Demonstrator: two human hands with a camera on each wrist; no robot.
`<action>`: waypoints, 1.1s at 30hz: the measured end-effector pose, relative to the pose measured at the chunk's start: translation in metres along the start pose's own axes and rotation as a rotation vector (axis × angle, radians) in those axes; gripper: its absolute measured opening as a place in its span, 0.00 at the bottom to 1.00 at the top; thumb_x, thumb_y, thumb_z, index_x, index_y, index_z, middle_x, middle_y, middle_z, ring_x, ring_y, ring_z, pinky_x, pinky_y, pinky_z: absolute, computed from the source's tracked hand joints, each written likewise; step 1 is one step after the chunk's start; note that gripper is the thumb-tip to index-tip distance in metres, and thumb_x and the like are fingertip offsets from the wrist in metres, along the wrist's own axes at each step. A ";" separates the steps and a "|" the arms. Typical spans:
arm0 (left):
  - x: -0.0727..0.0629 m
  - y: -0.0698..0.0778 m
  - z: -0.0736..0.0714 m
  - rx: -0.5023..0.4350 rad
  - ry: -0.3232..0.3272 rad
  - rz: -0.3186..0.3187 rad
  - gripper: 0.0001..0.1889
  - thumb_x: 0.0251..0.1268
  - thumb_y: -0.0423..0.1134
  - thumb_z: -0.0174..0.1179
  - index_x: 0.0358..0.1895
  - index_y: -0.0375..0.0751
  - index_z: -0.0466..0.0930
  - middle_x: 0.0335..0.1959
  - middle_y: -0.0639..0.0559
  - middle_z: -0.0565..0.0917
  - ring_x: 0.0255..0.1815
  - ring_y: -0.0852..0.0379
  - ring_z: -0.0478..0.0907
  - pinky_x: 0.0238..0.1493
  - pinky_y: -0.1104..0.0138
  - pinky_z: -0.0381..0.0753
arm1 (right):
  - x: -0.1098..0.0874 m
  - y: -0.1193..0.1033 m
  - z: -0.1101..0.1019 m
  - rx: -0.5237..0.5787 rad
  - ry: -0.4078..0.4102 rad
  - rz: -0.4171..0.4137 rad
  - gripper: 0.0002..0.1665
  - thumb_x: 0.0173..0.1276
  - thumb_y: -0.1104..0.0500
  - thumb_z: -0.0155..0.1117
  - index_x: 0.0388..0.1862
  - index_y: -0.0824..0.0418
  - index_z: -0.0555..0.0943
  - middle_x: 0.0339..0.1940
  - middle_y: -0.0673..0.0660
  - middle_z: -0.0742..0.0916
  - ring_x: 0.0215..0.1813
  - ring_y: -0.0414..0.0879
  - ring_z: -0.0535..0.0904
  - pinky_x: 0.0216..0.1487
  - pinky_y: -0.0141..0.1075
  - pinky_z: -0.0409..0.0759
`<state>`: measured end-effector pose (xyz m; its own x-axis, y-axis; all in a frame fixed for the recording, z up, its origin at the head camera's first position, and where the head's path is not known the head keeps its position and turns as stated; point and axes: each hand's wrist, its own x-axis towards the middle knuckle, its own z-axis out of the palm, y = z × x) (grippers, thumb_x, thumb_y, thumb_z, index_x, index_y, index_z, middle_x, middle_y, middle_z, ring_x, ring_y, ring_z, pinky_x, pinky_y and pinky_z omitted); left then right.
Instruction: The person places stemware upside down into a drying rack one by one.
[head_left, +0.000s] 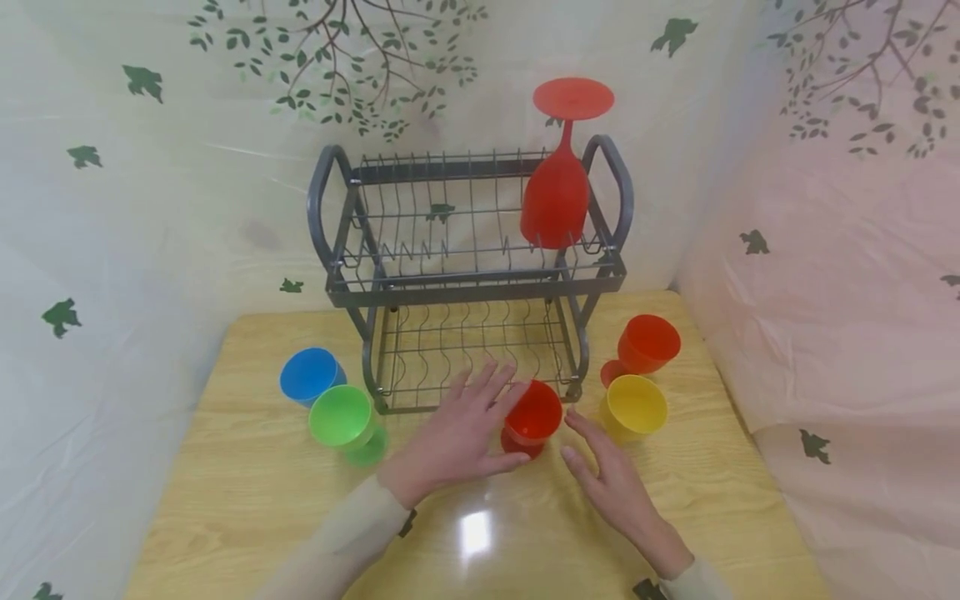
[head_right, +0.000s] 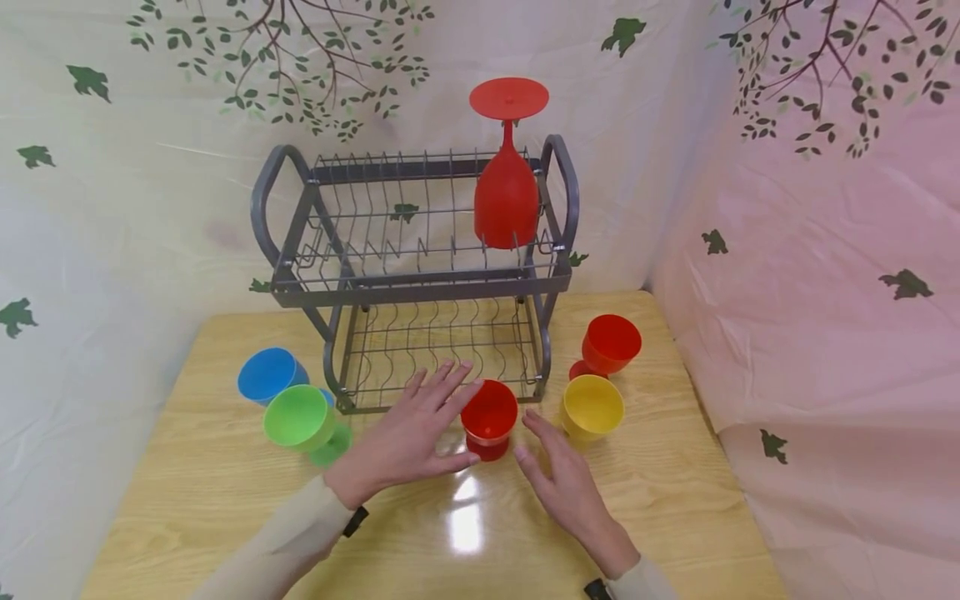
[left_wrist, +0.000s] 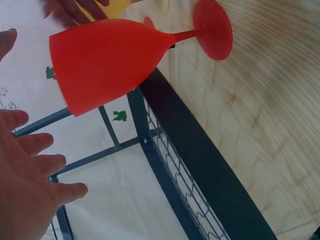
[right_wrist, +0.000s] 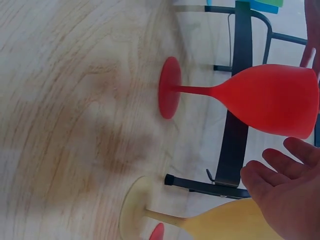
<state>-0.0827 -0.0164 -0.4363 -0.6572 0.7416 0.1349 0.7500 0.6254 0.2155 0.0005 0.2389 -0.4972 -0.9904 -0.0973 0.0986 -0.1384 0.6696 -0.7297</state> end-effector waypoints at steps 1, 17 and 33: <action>0.003 0.001 0.002 -0.002 -0.006 0.006 0.51 0.66 0.73 0.57 0.85 0.52 0.52 0.86 0.47 0.50 0.84 0.40 0.47 0.79 0.39 0.48 | 0.000 0.001 0.000 0.002 0.002 -0.005 0.30 0.81 0.49 0.58 0.77 0.56 0.71 0.77 0.59 0.74 0.74 0.62 0.72 0.69 0.65 0.71; 0.036 0.006 0.016 0.063 -0.108 0.154 0.38 0.72 0.70 0.53 0.82 0.66 0.59 0.85 0.53 0.53 0.85 0.44 0.46 0.80 0.43 0.52 | -0.005 0.011 0.002 0.006 0.004 -0.001 0.29 0.83 0.50 0.55 0.77 0.61 0.70 0.75 0.61 0.77 0.73 0.62 0.73 0.70 0.64 0.70; 0.042 0.010 0.013 0.133 -0.093 0.202 0.31 0.74 0.61 0.58 0.77 0.64 0.69 0.82 0.49 0.62 0.80 0.43 0.61 0.76 0.47 0.65 | -0.004 0.013 0.005 0.010 0.014 -0.016 0.28 0.81 0.55 0.58 0.76 0.61 0.71 0.75 0.60 0.77 0.73 0.61 0.73 0.70 0.63 0.70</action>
<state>-0.1022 0.0237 -0.4407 -0.4877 0.8701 0.0715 0.8728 0.4840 0.0632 0.0023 0.2447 -0.5102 -0.9880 -0.0974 0.1200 -0.1543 0.6603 -0.7349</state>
